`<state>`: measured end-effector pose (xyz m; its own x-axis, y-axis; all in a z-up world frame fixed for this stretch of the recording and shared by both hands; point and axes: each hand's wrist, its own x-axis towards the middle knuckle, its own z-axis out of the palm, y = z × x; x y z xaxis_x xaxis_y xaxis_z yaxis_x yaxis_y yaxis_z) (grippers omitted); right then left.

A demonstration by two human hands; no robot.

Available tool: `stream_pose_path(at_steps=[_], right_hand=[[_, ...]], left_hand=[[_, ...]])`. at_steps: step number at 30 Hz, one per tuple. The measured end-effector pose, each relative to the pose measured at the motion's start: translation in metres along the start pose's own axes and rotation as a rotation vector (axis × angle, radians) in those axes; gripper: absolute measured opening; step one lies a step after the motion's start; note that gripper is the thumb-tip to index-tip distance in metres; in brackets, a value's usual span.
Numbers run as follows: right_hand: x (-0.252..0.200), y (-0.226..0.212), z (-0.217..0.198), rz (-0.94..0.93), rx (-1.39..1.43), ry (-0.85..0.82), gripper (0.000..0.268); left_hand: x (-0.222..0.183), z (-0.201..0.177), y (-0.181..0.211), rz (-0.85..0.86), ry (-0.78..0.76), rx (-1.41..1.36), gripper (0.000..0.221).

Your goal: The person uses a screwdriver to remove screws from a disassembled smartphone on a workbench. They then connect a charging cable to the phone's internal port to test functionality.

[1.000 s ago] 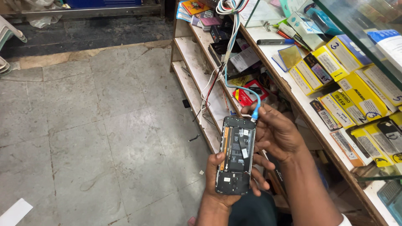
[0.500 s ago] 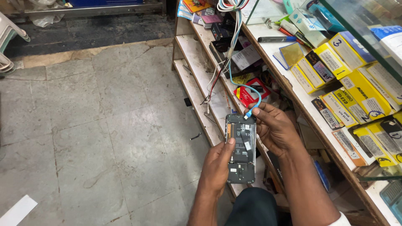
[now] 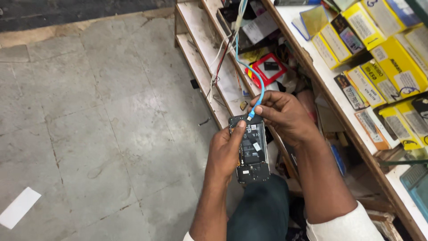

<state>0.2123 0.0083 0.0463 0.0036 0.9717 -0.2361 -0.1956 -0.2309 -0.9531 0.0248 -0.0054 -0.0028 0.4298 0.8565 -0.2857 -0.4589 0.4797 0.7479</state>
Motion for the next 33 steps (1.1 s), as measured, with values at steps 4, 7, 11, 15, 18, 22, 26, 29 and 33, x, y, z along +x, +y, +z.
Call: stream_pose_path(at_steps=[4, 7, 11, 15, 18, 22, 26, 29, 33], right_hand=[[-0.002, 0.000, 0.004, -0.011, 0.021, -0.016, 0.018], [-0.004, -0.005, 0.007, -0.034, 0.071, -0.003, 0.019], [-0.006, -0.011, 0.011, -0.071, 0.096, -0.010, 0.019], [-0.008, -0.018, 0.014, -0.064, 0.077, 0.026, 0.019], [-0.007, -0.019, 0.015, -0.063, 0.078, 0.016, 0.020], [-0.004, -0.020, 0.012, -0.056, 0.037, 0.005, 0.024], [0.000, -0.018, 0.010, -0.034, -0.001, -0.015, 0.025], [0.002, -0.016, 0.009, -0.001, -0.053, 0.001, 0.024], [0.003, -0.013, 0.007, -0.022, -0.110, -0.009, 0.024]], left_hand=[[-0.006, 0.007, 0.007, 0.098, 0.076, 0.064, 0.028], [-0.012, 0.012, 0.017, 0.160, 0.074, 0.047, 0.024], [-0.014, 0.013, 0.022, 0.216, 0.066, 0.003, 0.023], [-0.015, 0.013, 0.019, 0.322, 0.077, 0.059, 0.022], [-0.016, 0.014, 0.020, 0.349, 0.100, 0.115, 0.020], [-0.017, 0.015, 0.021, 0.352, 0.101, 0.125, 0.017], [-0.015, 0.014, 0.020, 0.314, 0.096, 0.169, 0.017], [-0.013, 0.012, 0.017, 0.339, 0.089, 0.199, 0.017], [-0.014, 0.012, 0.016, 0.294, 0.067, 0.125, 0.017]])
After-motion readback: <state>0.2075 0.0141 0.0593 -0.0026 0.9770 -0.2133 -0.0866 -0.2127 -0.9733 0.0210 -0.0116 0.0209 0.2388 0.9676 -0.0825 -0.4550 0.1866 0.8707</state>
